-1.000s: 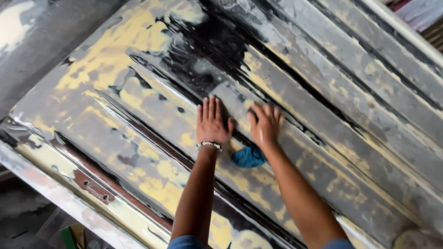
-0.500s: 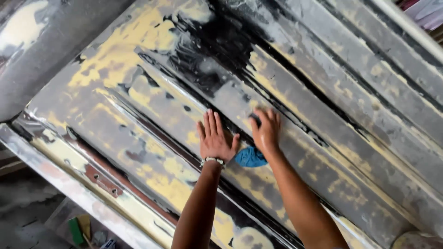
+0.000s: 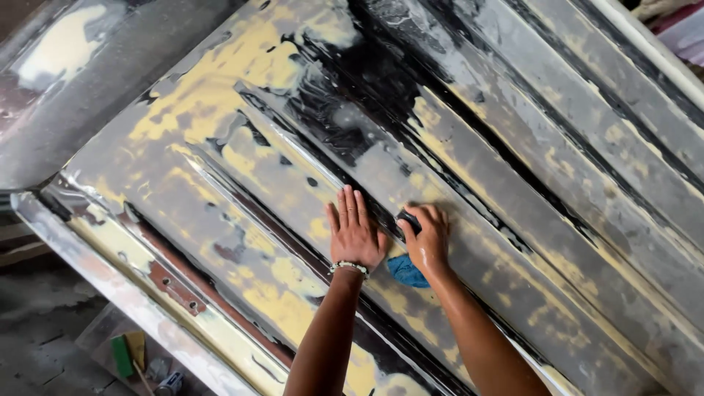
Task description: Sanding the surface of a vehicle part using sandpaper and water to prepare it for painting.
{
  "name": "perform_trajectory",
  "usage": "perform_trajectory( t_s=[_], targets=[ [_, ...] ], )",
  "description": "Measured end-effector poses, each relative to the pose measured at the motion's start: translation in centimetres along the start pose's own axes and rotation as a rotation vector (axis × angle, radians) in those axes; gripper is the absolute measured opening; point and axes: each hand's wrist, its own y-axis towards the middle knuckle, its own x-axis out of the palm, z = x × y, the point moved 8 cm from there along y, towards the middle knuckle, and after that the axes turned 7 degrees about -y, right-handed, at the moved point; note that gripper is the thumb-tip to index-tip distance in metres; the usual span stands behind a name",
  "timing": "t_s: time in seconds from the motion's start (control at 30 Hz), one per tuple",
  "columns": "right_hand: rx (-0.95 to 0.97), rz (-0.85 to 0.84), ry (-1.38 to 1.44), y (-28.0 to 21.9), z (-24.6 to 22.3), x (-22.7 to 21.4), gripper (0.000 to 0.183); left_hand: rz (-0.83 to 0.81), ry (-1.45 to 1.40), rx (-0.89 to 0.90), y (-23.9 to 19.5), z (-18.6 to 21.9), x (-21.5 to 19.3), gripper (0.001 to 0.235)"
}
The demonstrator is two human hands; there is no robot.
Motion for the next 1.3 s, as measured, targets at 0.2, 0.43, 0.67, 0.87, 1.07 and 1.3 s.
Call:
perform_trajectory(
  t_s=[0.2, 0.43, 0.67, 0.87, 1.07, 1.3],
  targets=[
    [-0.03, 0.046, 0.075, 6.0, -4.9, 4.0, 0.023, -0.034, 0.008, -0.015, 0.0, -0.4, 1.1, 0.092],
    [-0.027, -0.04, 0.025, 2.6, -2.2, 2.1, 0.031, -0.03, -0.01, -0.062, 0.0, -0.3, -0.3, 0.095],
    [-0.06, -0.076, 0.088, 2.1, -3.1, 1.8, 0.031, -0.039, 0.007, -0.082, -0.8, 0.1, -0.1, 0.099],
    [-0.088, -0.154, 0.058, 2.8, -4.9, 2.9, 0.033, -0.108, 0.022, -0.11, 0.0, -0.3, -0.7, 0.103],
    [-0.104, -0.123, 0.078, 1.4, -2.9, 1.3, 0.034, -0.065, 0.0, -0.062, 0.0, 0.2, 0.1, 0.104],
    [-0.015, 0.008, 0.026, 7.1, -5.8, 4.4, 0.027, -0.028, 0.015, -0.054, 0.0, -0.3, 0.3, 0.103]
  ],
)
